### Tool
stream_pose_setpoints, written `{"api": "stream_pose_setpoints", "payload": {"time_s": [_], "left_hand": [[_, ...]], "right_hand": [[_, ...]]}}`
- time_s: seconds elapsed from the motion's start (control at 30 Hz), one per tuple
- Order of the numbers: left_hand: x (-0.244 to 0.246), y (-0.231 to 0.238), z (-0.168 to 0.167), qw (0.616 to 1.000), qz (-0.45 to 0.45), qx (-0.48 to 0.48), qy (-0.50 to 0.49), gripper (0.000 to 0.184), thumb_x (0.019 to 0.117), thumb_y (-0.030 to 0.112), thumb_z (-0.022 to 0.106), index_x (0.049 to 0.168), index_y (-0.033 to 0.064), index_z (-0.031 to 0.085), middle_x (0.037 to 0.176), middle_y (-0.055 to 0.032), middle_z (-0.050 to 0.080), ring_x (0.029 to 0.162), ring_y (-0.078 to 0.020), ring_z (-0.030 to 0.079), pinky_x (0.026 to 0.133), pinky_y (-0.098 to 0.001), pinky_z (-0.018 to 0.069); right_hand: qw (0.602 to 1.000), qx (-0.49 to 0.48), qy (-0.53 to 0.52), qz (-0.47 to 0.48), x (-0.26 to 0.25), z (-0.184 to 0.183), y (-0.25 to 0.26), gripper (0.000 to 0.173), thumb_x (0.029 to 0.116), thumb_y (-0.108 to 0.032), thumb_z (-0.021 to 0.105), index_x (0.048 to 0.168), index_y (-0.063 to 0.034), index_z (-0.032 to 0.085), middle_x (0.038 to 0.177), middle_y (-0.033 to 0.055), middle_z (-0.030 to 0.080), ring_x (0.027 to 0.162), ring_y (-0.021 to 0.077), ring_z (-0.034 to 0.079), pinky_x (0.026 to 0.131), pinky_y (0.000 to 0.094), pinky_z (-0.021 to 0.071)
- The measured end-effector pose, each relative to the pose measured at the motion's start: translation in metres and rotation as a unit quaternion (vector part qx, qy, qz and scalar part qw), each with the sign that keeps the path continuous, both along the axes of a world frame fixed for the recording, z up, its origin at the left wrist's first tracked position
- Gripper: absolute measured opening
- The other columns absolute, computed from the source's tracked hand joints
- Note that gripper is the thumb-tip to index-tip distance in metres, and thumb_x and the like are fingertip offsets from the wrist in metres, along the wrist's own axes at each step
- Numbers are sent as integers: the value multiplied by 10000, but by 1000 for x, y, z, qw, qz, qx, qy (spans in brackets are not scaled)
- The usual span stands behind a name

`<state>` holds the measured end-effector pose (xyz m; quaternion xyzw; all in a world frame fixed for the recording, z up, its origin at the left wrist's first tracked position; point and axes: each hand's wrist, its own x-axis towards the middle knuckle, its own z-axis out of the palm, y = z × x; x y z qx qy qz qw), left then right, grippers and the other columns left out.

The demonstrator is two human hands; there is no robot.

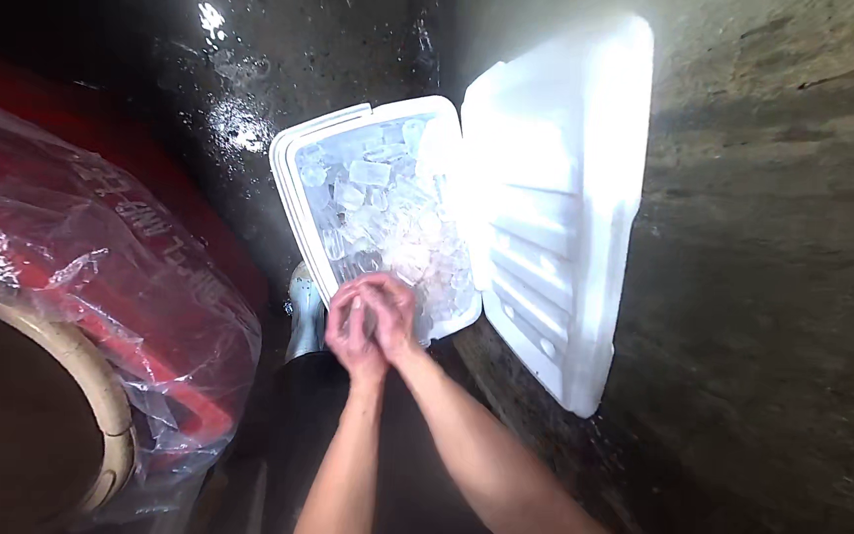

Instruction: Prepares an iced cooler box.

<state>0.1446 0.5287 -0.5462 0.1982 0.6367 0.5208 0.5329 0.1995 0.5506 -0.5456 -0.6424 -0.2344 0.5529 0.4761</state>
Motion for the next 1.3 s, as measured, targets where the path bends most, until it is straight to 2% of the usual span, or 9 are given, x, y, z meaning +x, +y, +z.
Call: {"api": "stream_pose_setpoints", "payload": {"time_s": [0.17,0.3,0.37,0.57,0.77,0.9,1.03,1.17,1.3], "left_hand": [[-136,-6,134,990,126,-46,44,244,1032,225,472,1135,116,664,1159,-3,720,1090,-110,674,952,-283,557],[-261,-13,166,967,127,-14,220,466,1120,186,200,1444,-109,360,1428,-213,510,1326,-245,521,1154,-409,410],[-275,-7,161,919,92,-101,369,501,1105,160,369,1518,-114,299,1528,-243,436,1390,-245,481,1172,-361,398],[-118,30,77,856,-287,39,428,683,1048,326,516,1566,-60,294,1649,-258,265,1547,-300,271,1266,-433,274],[-11,100,-68,754,-444,123,468,647,1093,439,307,1632,85,270,1701,-147,225,1581,-289,204,1293,-518,173],[-15,143,-63,766,-460,139,427,736,1053,495,423,1637,81,248,1711,-160,175,1589,-286,169,1296,-533,152],[3,147,-66,701,-510,136,480,799,1040,611,336,1661,134,176,1730,-126,107,1602,-322,57,1276,-618,34],[20,104,-64,625,-591,156,485,785,1053,590,305,1664,125,145,1725,-190,45,1595,-382,20,1253,-681,13],[24,72,-75,583,-658,229,417,699,1059,562,312,1671,277,132,1745,10,46,1603,-320,-38,1283,-619,25]], "right_hand": [[982,54,161,85,-148,111,-4,271,922,-25,619,1165,72,691,1152,156,724,1096,204,691,1008,374,575],[974,111,71,184,-193,154,13,399,865,-115,762,1236,24,713,1317,166,680,1285,260,613,1133,415,483],[985,76,-52,147,-149,147,18,322,902,-145,706,1201,-32,744,1275,107,710,1224,215,650,1060,411,548],[838,-235,-491,-41,48,-1,-9,818,993,-465,590,1585,-15,250,1639,266,235,1487,405,333,1140,534,416],[728,-328,-600,55,10,-61,71,718,1008,-533,482,1625,-208,314,1718,197,68,1520,470,254,1170,572,351],[743,-116,-615,235,6,-75,49,698,1001,-368,497,1616,-85,327,1705,141,223,1575,464,32,1217,734,14],[775,-7,-539,330,29,-36,-11,397,1024,-277,474,1354,-156,659,1560,69,507,1563,342,227,1245,647,126],[761,-90,-613,194,86,-36,-51,597,1063,-349,395,1614,-125,340,1704,45,262,1585,227,191,1258,576,191],[759,-108,-605,216,86,-61,-73,704,1036,-308,383,1658,-81,145,1741,63,100,1608,229,48,1296,563,110]]}}
